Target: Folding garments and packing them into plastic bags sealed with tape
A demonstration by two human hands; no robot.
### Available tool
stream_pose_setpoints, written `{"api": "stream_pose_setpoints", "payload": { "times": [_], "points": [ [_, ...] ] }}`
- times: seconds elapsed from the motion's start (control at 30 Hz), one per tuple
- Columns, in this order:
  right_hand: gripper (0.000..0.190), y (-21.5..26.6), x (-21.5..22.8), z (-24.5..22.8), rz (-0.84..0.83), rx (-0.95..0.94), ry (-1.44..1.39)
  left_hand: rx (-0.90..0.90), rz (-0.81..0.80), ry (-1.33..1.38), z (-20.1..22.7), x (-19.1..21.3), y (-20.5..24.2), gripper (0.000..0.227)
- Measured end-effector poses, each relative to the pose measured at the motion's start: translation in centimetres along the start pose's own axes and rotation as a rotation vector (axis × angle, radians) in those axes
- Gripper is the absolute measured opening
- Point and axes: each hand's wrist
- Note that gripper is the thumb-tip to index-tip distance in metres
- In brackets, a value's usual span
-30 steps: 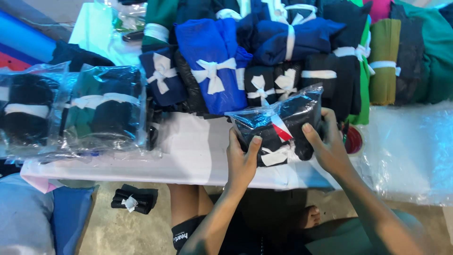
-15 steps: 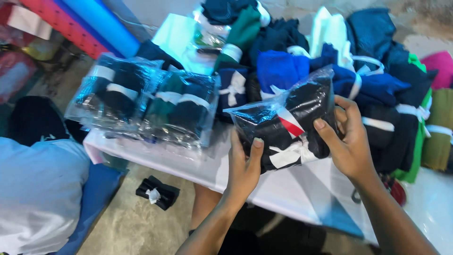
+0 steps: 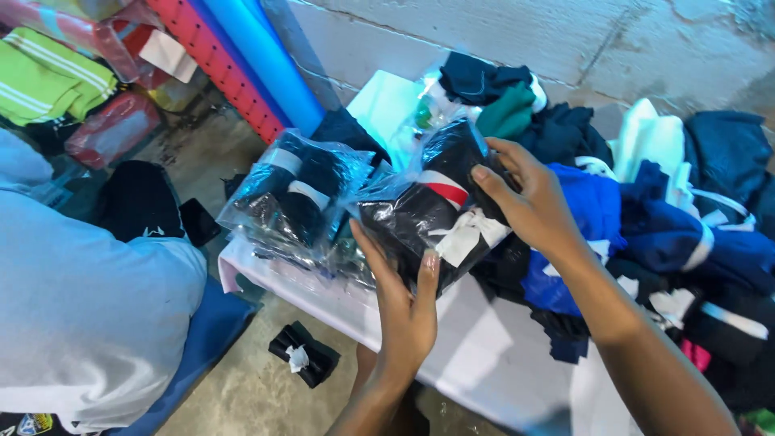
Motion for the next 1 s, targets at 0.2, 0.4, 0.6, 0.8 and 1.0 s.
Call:
{"api": "stream_pose_setpoints", "payload": {
  "times": [0.2,0.4,0.6,0.8,1.0],
  "points": [
    [0.057,-3.4,-3.4,-0.4,-0.106,-0.016,0.04,0.1,0.141,0.056,-1.2,0.8,-0.4,0.1],
    [0.052,-4.6,-5.3,-0.6,-0.125,0.088,0.029,0.108,0.228,0.087,-2.2,0.5,0.1,0.107],
    [0.048,-4.8,-6.6,-0.9,-0.118,0.019,0.001,0.076,0.214,0.031,-2.0,0.2,0.7,0.108],
    [0.047,-5.7,-7.1,-0.7,-0.157,-0.013,0.013,0.097,0.229,-0.16,-2.5,0.5,0.6,0.112],
    [0.037,-5.9,-7.4,-0.6,-0.156,-0.04,0.056,0.08,0.247,-0.301,-3.8,0.9,0.6,0.115]
  ]
}}
Point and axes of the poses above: each hand's wrist, its own y-axis away from the middle knuckle, its own x-axis out of the back of the hand, z = x × y, and after that the axes turned 8 degrees about y, right-handed
